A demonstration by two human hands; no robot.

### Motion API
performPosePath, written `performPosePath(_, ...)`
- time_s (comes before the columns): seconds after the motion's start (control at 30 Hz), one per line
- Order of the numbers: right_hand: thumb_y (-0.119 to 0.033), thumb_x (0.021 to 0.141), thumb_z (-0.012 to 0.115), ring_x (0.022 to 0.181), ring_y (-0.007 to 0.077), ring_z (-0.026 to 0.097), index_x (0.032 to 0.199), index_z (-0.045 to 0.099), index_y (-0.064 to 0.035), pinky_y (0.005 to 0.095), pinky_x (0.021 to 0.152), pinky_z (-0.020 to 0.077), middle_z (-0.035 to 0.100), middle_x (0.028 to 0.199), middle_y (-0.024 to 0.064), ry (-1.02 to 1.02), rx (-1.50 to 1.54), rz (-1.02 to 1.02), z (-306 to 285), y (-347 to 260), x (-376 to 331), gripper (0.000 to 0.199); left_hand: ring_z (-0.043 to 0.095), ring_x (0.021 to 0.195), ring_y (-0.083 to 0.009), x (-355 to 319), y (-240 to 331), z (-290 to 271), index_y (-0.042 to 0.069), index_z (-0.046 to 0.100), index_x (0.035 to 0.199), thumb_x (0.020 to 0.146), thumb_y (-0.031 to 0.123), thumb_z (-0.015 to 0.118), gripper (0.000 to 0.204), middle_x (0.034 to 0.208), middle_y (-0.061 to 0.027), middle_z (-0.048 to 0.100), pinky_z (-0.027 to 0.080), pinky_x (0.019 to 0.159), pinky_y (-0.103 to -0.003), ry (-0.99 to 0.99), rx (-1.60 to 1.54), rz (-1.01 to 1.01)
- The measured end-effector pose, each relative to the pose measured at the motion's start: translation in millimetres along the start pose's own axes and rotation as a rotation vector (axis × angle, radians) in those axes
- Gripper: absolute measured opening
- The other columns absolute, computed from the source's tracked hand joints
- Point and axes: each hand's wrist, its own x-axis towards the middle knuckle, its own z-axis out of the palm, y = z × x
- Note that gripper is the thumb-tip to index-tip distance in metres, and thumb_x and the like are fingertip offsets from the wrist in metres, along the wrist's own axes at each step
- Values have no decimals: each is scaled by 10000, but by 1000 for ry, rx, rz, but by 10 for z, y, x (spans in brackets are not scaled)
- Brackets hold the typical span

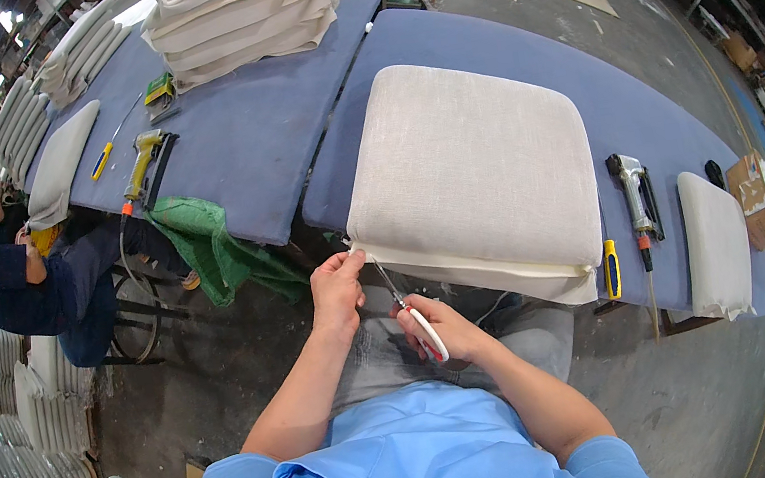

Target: The person uses a screwdriver to puncture a white cushion cover, then trims excess fabric with scissors. The cushion is flipped and adjusted on a blue worktable in a factory setting.

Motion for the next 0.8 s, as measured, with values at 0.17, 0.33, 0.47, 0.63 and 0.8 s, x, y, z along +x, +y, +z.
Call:
performPosePath(0.17,-594,1057,597,684,100,575,1289,599,-44,280,596,519,578,812,5,27,20,-39,30,-42,80,597,399,483,-37,24,-30,-33,68,698,850,984,201,757,197,648,69,532,278,426,-256,-10,13,9)
performPosePath(0.33,-556,1047,641,595,79,542,1260,615,-38,258,531,480,566,782,-17,71,42,-52,47,16,100,561,391,477,-37,21,-13,-27,68,702,854,977,189,753,180,636,69,519,287,427,-256,-7,-26,0)
performPosePath(0.47,-518,1040,674,565,68,528,1244,616,-33,254,501,448,557,767,-26,80,66,-65,43,52,131,529,383,458,-41,3,40,-60,71,693,885,971,165,740,136,630,68,505,296,428,-259,-47,-48,-23)
performPosePath(0.63,-500,1037,688,559,65,518,1231,621,-39,253,498,438,544,750,-35,75,25,-75,-28,-38,249,505,370,435,-51,-2,56,-67,87,656,890,959,142,729,114,629,70,484,302,433,-270,-73,-60,-46)
performPosePath(0.8,-502,1034,691,557,69,515,1253,628,-41,249,511,443,542,741,-37,55,8,-2,-104,-72,269,514,392,450,-61,-14,90,-116,82,656,874,952,134,710,108,634,63,490,314,439,-273,-86,-63,-49)
